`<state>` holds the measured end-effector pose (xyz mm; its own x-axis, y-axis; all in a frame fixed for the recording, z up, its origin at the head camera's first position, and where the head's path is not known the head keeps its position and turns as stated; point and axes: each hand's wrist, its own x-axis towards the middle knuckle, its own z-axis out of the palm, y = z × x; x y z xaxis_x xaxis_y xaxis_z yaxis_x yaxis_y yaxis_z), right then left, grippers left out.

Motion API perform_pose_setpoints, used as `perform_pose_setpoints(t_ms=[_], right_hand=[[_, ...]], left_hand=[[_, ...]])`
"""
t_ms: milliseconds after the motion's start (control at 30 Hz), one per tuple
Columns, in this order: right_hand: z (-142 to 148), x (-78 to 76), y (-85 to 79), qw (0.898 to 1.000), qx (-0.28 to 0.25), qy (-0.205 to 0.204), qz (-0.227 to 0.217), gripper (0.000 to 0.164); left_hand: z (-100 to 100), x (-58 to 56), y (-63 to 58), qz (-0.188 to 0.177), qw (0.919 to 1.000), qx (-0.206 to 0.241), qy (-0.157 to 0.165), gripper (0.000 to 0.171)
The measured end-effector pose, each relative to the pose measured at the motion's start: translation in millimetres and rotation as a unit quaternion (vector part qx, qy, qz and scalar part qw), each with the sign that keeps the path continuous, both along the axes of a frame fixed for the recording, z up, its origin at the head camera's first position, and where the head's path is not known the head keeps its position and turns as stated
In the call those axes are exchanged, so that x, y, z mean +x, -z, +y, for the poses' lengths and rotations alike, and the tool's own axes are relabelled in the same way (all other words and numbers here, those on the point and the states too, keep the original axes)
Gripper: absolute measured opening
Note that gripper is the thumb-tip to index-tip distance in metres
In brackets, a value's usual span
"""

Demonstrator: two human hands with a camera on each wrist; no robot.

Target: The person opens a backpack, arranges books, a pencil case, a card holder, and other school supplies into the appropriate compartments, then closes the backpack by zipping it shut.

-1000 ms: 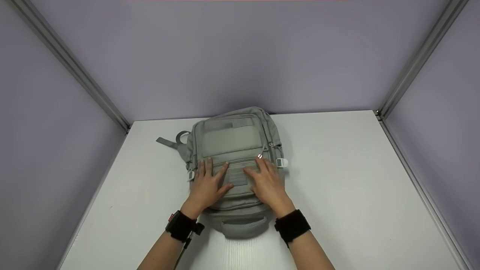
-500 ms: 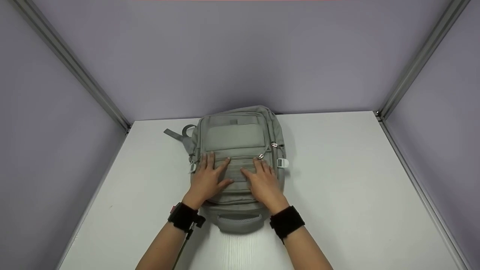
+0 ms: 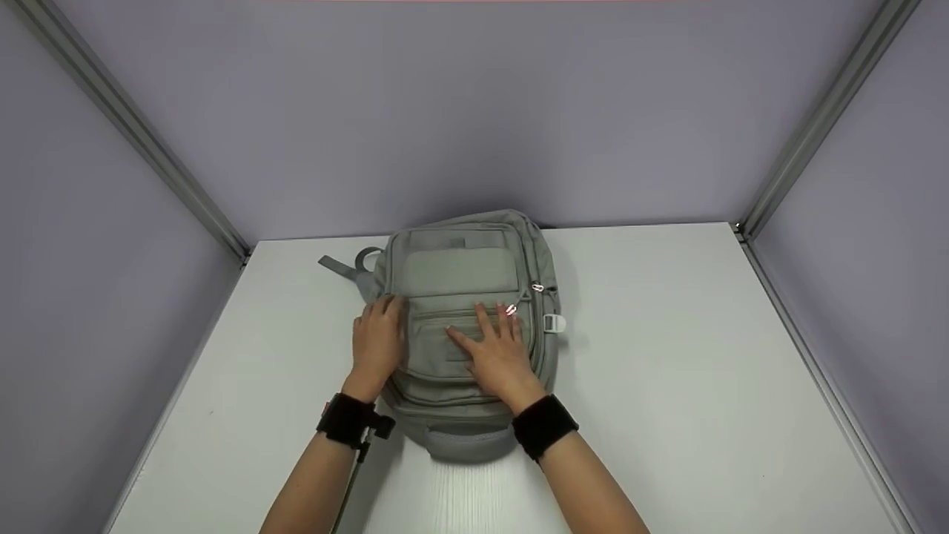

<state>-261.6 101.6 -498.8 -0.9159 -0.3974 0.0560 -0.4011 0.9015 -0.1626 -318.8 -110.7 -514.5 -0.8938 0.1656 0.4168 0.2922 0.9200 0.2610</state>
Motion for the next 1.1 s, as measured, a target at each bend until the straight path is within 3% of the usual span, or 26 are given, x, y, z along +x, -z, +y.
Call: perform_pose_setpoints(t_ms=[133,300,467,667,967,1100], right_hand=[[-3,-2.3,2.5,1.0,-0.005,-0.002,-0.012,0.059],[-5,-4.8,5.5,1.0,-0.003,-0.017,-0.01,0.059],[-4,-5.6,6.7,1.0,-0.008,-0.02,-0.019,0.059],[-3,-5.7,7.7,0.999,-0.013,-0.029,-0.017,0.059],[-1,-5.7,11.0,0.999,-0.011,-0.028,-0.021,0.059],[-2,-6.0,10.1,0.999,-0.012,-0.027,-0.019,0.059]], left_hand=[[-14,-8.5,3.7,-0.04,0.9981,0.047,-0.006,0.032],[-24,-16.8,6.3,-0.058,0.9931,0.1,0.02,0.033],[-28,-21.4,6.3,-0.082,0.9862,0.141,0.03,0.032],[-27,-22.6,4.6,-0.106,0.9757,0.191,0.018,0.027],[-25,-20.4,2.5,-0.114,0.972,0.205,0.01,0.026],[-25,-20.7,2.9,-0.102,0.9779,0.182,0.005,0.024]])
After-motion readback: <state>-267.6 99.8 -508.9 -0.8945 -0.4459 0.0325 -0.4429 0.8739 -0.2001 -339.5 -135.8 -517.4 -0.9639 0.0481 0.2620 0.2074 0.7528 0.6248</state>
